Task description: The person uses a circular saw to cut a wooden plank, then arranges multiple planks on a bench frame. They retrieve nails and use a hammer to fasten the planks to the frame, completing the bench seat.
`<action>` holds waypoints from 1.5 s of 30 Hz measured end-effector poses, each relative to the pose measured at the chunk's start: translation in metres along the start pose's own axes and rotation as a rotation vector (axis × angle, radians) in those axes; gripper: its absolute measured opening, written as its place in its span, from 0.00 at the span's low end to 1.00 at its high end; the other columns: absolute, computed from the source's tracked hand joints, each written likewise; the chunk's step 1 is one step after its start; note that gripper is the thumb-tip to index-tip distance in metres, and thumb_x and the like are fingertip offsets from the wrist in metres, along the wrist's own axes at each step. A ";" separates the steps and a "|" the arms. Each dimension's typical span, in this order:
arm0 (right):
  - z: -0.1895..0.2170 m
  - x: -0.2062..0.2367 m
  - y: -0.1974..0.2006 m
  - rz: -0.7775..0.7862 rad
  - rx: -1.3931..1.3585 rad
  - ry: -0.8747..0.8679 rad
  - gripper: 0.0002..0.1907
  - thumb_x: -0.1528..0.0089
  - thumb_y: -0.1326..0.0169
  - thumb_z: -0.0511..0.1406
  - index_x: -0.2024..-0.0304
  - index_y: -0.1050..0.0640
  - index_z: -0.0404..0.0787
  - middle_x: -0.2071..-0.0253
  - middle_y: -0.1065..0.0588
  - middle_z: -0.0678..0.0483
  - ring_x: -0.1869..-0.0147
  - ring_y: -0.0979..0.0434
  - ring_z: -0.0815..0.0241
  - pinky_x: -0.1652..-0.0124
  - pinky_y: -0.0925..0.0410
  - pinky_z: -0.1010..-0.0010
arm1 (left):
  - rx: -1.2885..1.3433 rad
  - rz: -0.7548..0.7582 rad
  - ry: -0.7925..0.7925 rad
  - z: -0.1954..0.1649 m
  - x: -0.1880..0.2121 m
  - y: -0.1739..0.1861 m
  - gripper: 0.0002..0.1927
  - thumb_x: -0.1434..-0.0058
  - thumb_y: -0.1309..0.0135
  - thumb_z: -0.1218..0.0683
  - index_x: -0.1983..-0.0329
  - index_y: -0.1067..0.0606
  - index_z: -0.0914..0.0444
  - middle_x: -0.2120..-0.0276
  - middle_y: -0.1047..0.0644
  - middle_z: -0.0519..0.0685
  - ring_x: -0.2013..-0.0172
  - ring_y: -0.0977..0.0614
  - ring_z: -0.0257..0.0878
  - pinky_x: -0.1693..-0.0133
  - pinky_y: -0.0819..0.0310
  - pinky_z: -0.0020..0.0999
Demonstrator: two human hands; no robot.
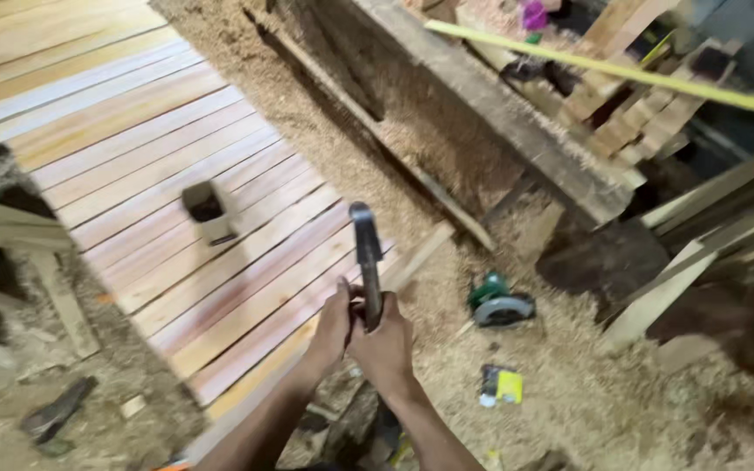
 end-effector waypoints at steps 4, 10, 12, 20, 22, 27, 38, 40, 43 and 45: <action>-0.016 -0.040 0.074 0.094 0.041 -0.016 0.13 0.39 0.44 0.33 0.53 0.27 0.35 0.65 0.17 0.45 0.64 0.13 0.52 0.65 0.22 0.61 | -0.054 -0.037 0.017 -0.003 -0.036 -0.072 0.43 0.27 0.75 0.29 0.60 0.21 0.68 0.78 0.27 0.48 0.79 0.32 0.36 0.75 0.40 0.32; -0.065 -0.109 0.127 0.088 -0.035 0.007 0.16 0.41 0.42 0.31 0.50 0.25 0.34 0.63 0.16 0.48 0.62 0.14 0.58 0.63 0.22 0.66 | 0.107 0.046 0.005 -0.009 -0.095 -0.149 0.40 0.28 0.74 0.30 0.54 0.24 0.67 0.71 0.21 0.48 0.73 0.22 0.34 0.70 0.28 0.31; -0.073 -0.135 0.138 0.051 -0.240 0.049 0.17 0.41 0.40 0.32 0.50 0.23 0.34 0.62 0.16 0.50 0.60 0.14 0.61 0.61 0.22 0.67 | -0.044 0.076 0.001 -0.020 -0.116 -0.163 0.40 0.32 0.77 0.30 0.51 0.24 0.64 0.69 0.18 0.47 0.73 0.19 0.33 0.72 0.27 0.31; -0.090 -0.290 0.184 0.098 0.327 -0.044 0.18 0.44 0.39 0.34 0.51 0.22 0.38 0.66 0.18 0.45 0.61 0.15 0.49 0.59 0.27 0.58 | 0.059 -0.015 0.212 -0.013 -0.259 -0.224 0.31 0.23 0.71 0.38 0.62 0.24 0.62 0.79 0.29 0.44 0.81 0.35 0.32 0.78 0.41 0.30; -0.105 -0.339 0.189 0.171 0.389 -0.024 0.16 0.42 0.40 0.34 0.51 0.23 0.37 0.67 0.19 0.45 0.62 0.17 0.48 0.60 0.27 0.57 | -0.021 0.017 0.158 -0.004 -0.302 -0.227 0.32 0.22 0.71 0.38 0.64 0.25 0.64 0.81 0.32 0.44 0.81 0.35 0.32 0.79 0.41 0.30; -0.118 -0.457 0.195 0.241 0.393 -0.027 0.10 0.39 0.41 0.36 0.57 0.21 0.37 0.68 0.19 0.45 0.63 0.16 0.49 0.59 0.26 0.56 | 0.061 -0.049 0.291 -0.009 -0.382 -0.246 0.26 0.22 0.63 0.40 0.64 0.25 0.62 0.79 0.33 0.44 0.82 0.37 0.32 0.81 0.44 0.28; -0.033 -0.600 0.146 0.412 0.232 0.222 0.09 0.39 0.39 0.37 0.60 0.22 0.39 0.71 0.18 0.50 0.71 0.14 0.51 0.66 0.23 0.63 | 0.383 -0.572 -0.090 -0.105 -0.482 -0.212 0.15 0.27 0.52 0.51 0.68 0.26 0.63 0.76 0.24 0.46 0.81 0.32 0.31 0.79 0.38 0.26; -0.022 -0.619 0.125 0.421 0.182 0.329 0.10 0.41 0.38 0.34 0.60 0.23 0.37 0.71 0.19 0.48 0.70 0.15 0.53 0.67 0.24 0.62 | 0.445 -0.697 -0.142 -0.109 -0.499 -0.199 0.16 0.28 0.51 0.51 0.70 0.24 0.63 0.76 0.20 0.47 0.83 0.33 0.32 0.81 0.41 0.27; -0.012 -0.644 0.091 0.458 0.047 0.457 0.10 0.42 0.38 0.32 0.60 0.23 0.36 0.71 0.19 0.48 0.69 0.16 0.56 0.67 0.25 0.62 | 0.327 -0.867 -0.350 -0.114 -0.518 -0.173 0.17 0.26 0.44 0.50 0.69 0.21 0.65 0.77 0.25 0.45 0.79 0.33 0.27 0.77 0.36 0.24; -0.007 -0.664 0.066 0.490 -0.014 0.492 0.11 0.43 0.37 0.31 0.60 0.23 0.35 0.71 0.20 0.48 0.70 0.17 0.56 0.68 0.26 0.62 | 0.410 -0.886 -0.286 -0.113 -0.533 -0.151 0.11 0.32 0.41 0.52 0.67 0.19 0.63 0.76 0.23 0.45 0.82 0.33 0.27 0.81 0.39 0.25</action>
Point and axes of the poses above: each hand's wrist, its own x-axis away from the middle knuckle, its own y-axis out of the back of the hand, z = x × y, the point moved 2 cm from there along -x, towards the middle knuckle
